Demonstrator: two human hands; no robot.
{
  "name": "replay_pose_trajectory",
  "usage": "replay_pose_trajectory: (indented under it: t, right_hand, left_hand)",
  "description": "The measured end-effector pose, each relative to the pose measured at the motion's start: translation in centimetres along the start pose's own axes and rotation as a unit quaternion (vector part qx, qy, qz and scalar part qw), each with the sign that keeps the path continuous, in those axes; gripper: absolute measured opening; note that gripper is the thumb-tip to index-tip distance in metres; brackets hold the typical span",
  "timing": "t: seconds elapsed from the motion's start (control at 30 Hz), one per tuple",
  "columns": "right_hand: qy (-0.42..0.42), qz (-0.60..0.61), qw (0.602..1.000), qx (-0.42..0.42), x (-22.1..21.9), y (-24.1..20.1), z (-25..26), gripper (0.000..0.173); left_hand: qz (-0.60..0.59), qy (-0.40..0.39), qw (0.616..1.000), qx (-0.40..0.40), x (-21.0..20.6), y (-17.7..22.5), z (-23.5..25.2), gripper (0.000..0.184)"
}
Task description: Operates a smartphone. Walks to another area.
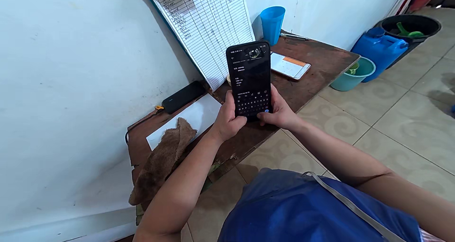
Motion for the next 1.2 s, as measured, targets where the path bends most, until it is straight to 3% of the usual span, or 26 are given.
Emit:
replay_pose_trajectory:
  t: [0.57, 0.8, 1.2]
  right_hand:
    - [-0.002, 0.022, 1.000, 0.005, 0.33, 0.34, -0.07, 0.065]
    - [0.005, 0.045, 0.999, -0.001, 0.58, 0.59, -0.03, 0.055]
    - [-0.036, 0.094, 0.995, 0.000, 0.42, 0.82, 0.02, 0.052]
  left_hand:
    - [-0.014, -0.006, 1.000, 0.014, 0.07, -0.41, -0.05, 0.074]
    - [-0.009, -0.001, 1.000, 0.008, 0.08, -0.17, -0.05, 0.073]
    - [-0.008, 0.010, 1.000, 0.008, 0.15, -0.09, -0.04, 0.071]
Point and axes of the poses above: each hand's wrist, its own z-axis towards the middle knuckle, its own x-axis out of the back of the hand, y = z × x, the point moved 6 cm from there along z, towards the middle knuckle, and after that the axes turned 4 degrees about z, right-handed, at the moved point
